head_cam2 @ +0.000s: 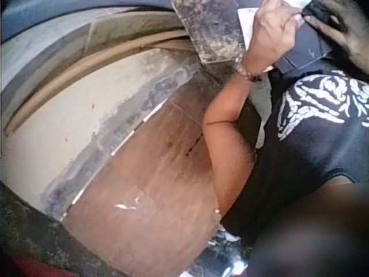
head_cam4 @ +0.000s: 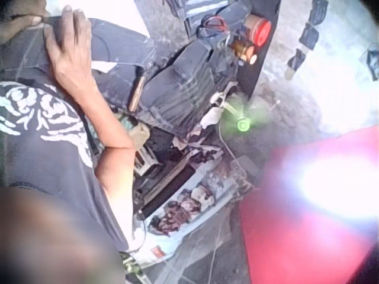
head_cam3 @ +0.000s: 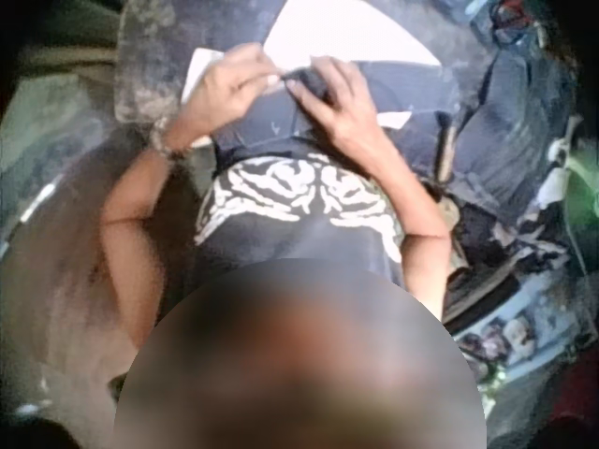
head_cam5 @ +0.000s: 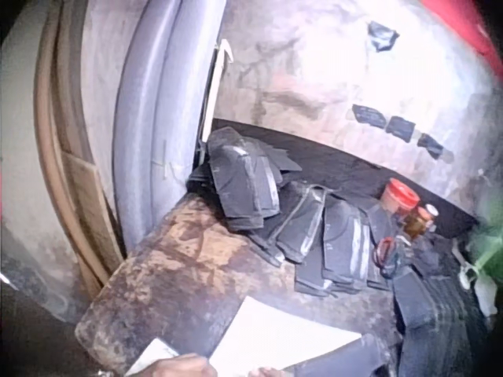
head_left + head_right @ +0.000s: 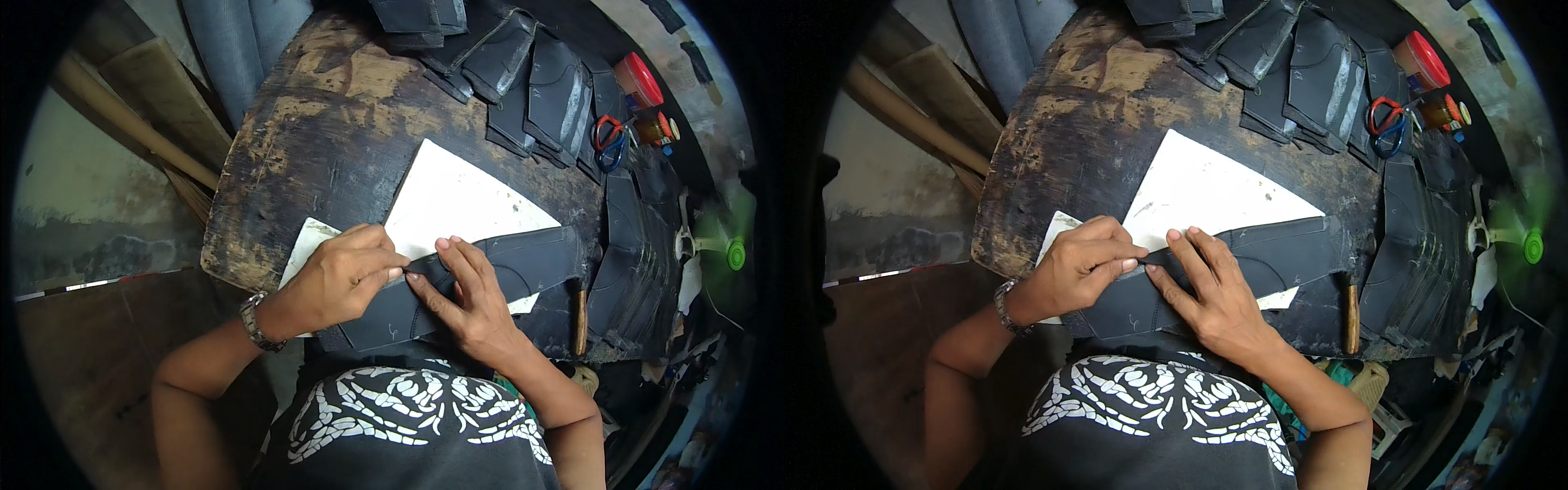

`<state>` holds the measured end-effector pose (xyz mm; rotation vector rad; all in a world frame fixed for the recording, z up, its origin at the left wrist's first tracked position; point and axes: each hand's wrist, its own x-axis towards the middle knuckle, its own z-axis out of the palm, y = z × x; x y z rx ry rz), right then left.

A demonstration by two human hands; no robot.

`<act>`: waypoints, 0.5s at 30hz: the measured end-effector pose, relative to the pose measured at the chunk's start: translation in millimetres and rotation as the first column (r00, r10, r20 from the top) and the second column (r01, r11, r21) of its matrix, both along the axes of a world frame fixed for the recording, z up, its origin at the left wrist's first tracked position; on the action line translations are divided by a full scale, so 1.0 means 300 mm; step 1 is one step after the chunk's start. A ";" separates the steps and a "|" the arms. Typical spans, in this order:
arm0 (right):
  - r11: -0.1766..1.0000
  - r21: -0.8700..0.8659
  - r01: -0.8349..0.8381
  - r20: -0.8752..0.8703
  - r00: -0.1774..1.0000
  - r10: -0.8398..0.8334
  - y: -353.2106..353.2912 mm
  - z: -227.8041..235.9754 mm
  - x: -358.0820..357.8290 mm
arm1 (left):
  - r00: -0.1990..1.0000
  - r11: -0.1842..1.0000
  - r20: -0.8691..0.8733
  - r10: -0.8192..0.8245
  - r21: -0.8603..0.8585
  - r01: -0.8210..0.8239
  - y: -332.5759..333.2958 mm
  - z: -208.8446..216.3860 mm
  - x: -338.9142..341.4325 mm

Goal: The person repeatedly hammers the edges of black rubber shoe parts on a white board, then folds and presses the edges by hand. The person handles multiple similar parts one at a time, using a hammer and hands to shape and flatten the edges.

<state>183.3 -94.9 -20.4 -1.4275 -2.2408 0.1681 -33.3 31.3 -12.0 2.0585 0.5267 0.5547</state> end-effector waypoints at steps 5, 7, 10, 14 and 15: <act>0.993 -0.100 0.062 -0.004 0.998 -0.062 -0.003 0.028 -0.023 | 0.998 0.999 0.047 0.041 -0.011 -0.040 -0.007 0.013 0.005; 0.995 -0.083 0.063 -0.014 0.998 -0.065 0.002 0.031 -0.023 | 0.999 0.999 0.033 0.016 0.036 -0.018 -0.011 0.017 0.002; 0.991 -0.115 0.072 -0.034 0.996 -0.077 0.002 0.027 -0.019 | 0.999 0.999 -0.038 -0.022 0.046 0.023 -0.013 0.017 -0.012; 0.984 -0.161 0.071 -0.005 0.997 -0.073 -0.006 0.022 -0.009 | 0.996 0.965 -0.049 -0.070 0.251 0.080 -0.008 0.007 -0.017; 0.989 -0.139 0.047 -0.053 0.997 -0.055 -0.007 0.019 -0.004 | 0.994 0.933 -0.046 -0.095 0.344 0.105 -0.007 0.004 -0.017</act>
